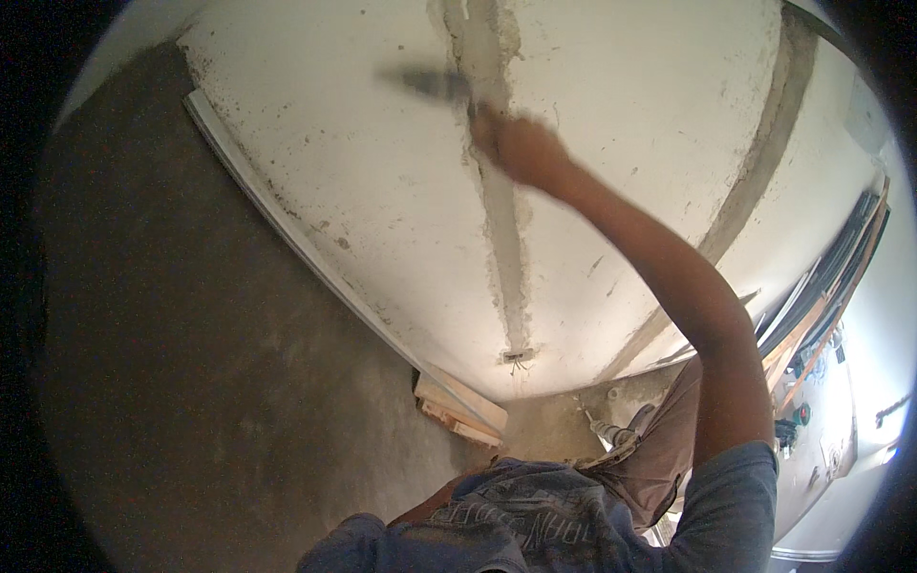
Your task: The person applies and smooths a gray filler material into a vertical groove on a white wall using a trowel while standing on a ladder.
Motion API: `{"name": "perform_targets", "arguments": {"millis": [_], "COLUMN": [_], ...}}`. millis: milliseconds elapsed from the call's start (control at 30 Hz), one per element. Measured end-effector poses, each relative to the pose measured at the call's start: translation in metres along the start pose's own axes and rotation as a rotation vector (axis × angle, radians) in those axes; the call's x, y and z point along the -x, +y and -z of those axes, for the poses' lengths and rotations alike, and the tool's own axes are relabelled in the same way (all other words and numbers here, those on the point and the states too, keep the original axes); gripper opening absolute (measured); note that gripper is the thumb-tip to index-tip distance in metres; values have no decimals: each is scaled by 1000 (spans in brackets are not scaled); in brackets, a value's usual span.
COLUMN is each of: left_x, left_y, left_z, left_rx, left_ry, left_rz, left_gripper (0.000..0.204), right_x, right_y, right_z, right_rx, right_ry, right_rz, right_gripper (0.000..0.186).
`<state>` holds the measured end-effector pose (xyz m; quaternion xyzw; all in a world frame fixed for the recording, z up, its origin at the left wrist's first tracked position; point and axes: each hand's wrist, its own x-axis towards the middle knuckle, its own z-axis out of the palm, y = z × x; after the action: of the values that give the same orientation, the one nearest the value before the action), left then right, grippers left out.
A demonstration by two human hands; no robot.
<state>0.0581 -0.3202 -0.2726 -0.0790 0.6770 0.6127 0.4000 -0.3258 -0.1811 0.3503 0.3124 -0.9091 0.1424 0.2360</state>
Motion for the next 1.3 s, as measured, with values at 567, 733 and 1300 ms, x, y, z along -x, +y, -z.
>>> {"name": "perform_targets", "arguments": {"millis": [567, 733, 1300], "left_x": [-17, -13, -33], "left_y": [49, 43, 47], "left_z": [0, 1, 29], "left_rx": [52, 65, 4], "left_ry": [-207, -210, -202], "left_rz": [-53, -47, -91], "left_gripper": [62, 61, 57], "right_x": [2, 1, -44], "right_y": [27, 16, 91], "right_z": [82, 93, 150], "right_rx": [-179, -323, 12], "right_ry": [113, -13, 481], "right_rz": [97, -7, 57], "right_gripper": [33, 35, 34]}}
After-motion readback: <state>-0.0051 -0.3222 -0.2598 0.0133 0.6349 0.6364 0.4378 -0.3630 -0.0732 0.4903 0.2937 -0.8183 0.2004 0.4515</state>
